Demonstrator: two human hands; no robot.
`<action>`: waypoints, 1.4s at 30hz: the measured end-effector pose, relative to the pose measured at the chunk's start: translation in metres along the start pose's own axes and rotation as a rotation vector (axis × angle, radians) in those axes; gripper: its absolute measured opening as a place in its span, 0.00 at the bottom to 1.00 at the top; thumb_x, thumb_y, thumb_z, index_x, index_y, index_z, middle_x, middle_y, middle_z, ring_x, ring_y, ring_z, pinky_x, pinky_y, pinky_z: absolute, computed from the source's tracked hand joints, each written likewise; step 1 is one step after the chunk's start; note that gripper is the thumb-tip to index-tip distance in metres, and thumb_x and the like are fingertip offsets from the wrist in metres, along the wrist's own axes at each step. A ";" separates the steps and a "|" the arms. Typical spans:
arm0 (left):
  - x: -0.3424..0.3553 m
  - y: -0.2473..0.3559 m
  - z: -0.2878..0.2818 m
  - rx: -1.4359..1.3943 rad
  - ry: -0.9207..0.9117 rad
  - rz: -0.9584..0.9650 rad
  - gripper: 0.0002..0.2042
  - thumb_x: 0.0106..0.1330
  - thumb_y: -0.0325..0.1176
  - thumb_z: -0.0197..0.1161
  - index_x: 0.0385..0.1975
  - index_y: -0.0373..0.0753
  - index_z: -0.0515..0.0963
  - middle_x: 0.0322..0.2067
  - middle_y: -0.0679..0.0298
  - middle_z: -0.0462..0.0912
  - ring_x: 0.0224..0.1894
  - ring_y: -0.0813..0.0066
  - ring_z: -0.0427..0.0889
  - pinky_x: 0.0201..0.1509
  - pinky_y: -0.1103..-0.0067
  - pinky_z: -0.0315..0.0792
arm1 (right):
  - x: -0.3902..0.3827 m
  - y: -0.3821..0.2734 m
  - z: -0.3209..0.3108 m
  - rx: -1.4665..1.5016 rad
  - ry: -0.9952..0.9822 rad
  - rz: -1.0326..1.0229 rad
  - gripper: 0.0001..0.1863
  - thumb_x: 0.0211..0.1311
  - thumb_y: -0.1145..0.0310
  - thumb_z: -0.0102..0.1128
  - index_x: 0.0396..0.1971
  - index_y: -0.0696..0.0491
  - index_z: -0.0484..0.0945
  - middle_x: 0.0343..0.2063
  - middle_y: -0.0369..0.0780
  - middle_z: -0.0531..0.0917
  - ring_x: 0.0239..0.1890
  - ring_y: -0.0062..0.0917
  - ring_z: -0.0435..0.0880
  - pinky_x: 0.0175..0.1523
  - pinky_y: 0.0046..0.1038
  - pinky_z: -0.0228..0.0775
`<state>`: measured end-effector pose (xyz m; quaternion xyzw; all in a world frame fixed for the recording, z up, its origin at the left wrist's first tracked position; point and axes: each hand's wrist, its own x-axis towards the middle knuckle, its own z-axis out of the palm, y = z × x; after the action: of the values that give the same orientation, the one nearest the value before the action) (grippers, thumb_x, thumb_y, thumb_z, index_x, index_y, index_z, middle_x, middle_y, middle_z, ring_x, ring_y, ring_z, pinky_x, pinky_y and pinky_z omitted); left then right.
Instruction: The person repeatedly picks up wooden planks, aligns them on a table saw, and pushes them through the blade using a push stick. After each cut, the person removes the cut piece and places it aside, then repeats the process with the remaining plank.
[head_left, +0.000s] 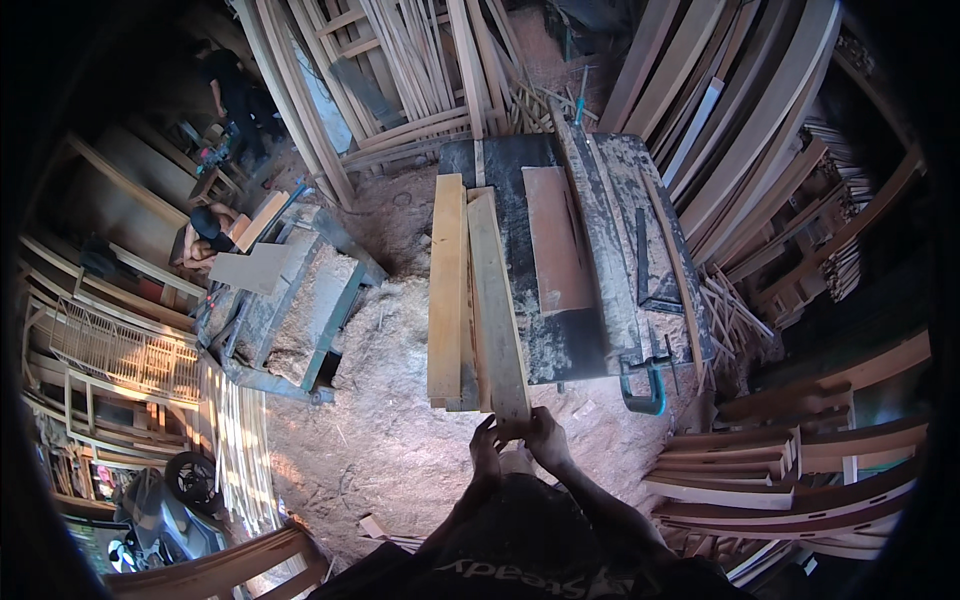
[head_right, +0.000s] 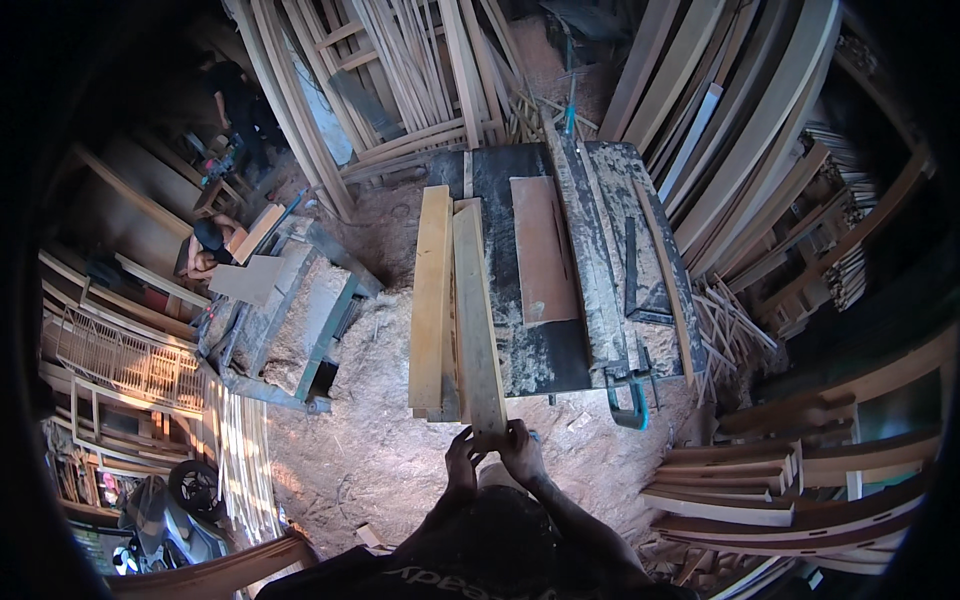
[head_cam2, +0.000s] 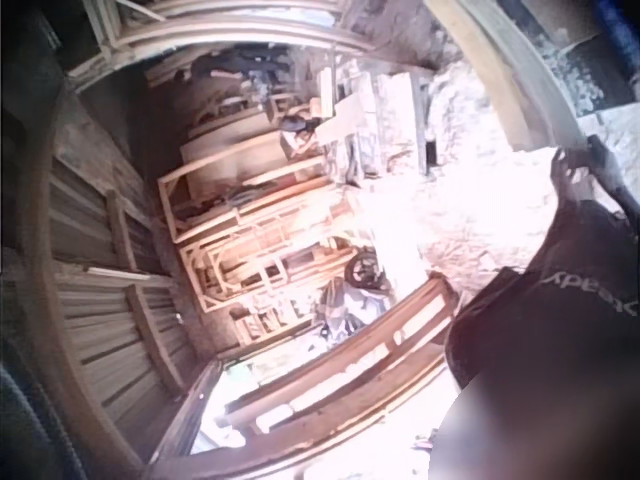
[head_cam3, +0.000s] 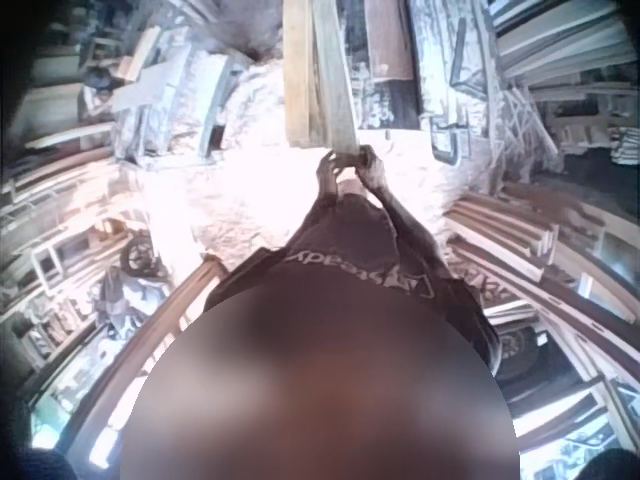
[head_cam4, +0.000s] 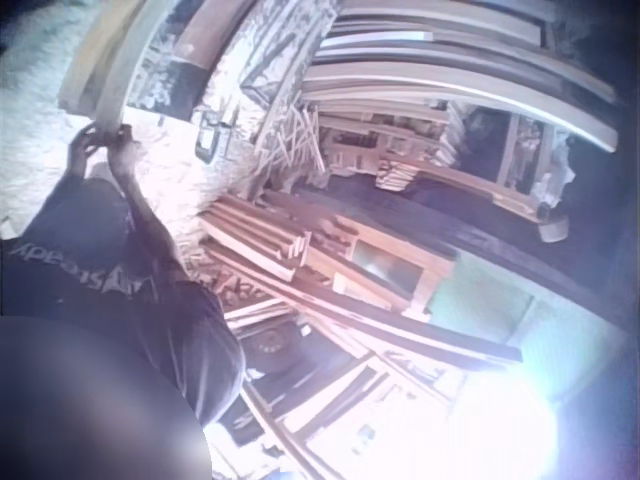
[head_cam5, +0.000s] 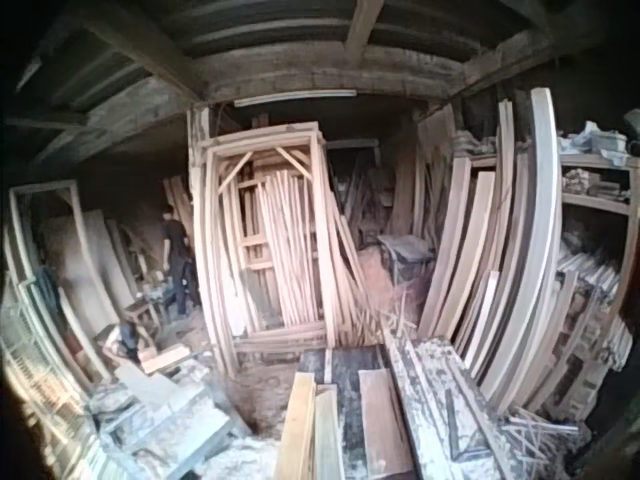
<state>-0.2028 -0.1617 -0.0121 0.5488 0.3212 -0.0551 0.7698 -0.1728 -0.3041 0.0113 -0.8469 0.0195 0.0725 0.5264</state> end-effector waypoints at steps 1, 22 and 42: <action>-0.006 0.004 0.006 -0.123 -0.030 -0.006 0.25 0.72 0.43 0.53 0.63 0.33 0.68 0.53 0.52 0.80 0.55 0.62 0.79 0.59 0.65 0.72 | -0.011 -0.014 -0.019 0.002 0.075 -0.071 0.12 0.62 0.69 0.60 0.42 0.56 0.71 0.25 0.51 0.83 0.28 0.48 0.85 0.30 0.41 0.75; -0.023 -0.015 0.114 -1.187 -0.760 -0.370 0.22 0.73 0.39 0.42 0.59 0.30 0.66 0.68 0.51 0.64 0.70 0.59 0.64 0.78 0.61 0.44 | -0.252 -0.048 -0.156 -0.509 0.398 -0.723 0.21 0.43 0.75 0.61 0.43 0.54 0.83 0.45 0.43 0.83 0.49 0.37 0.82 0.54 0.38 0.73; 0.004 -0.176 0.144 0.458 -0.037 0.345 0.27 0.67 0.45 0.66 0.54 0.36 0.60 0.47 0.52 0.74 0.49 0.62 0.75 0.52 0.70 0.69 | -0.255 0.119 -0.099 -0.273 -0.002 0.336 0.53 0.54 0.46 0.67 0.72 0.54 0.49 0.54 0.61 0.67 0.51 0.58 0.75 0.47 0.50 0.77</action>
<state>-0.2144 -0.3566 -0.1292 0.7539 0.1880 -0.0043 0.6295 -0.4278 -0.4566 -0.0142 -0.8952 0.1499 0.1618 0.3873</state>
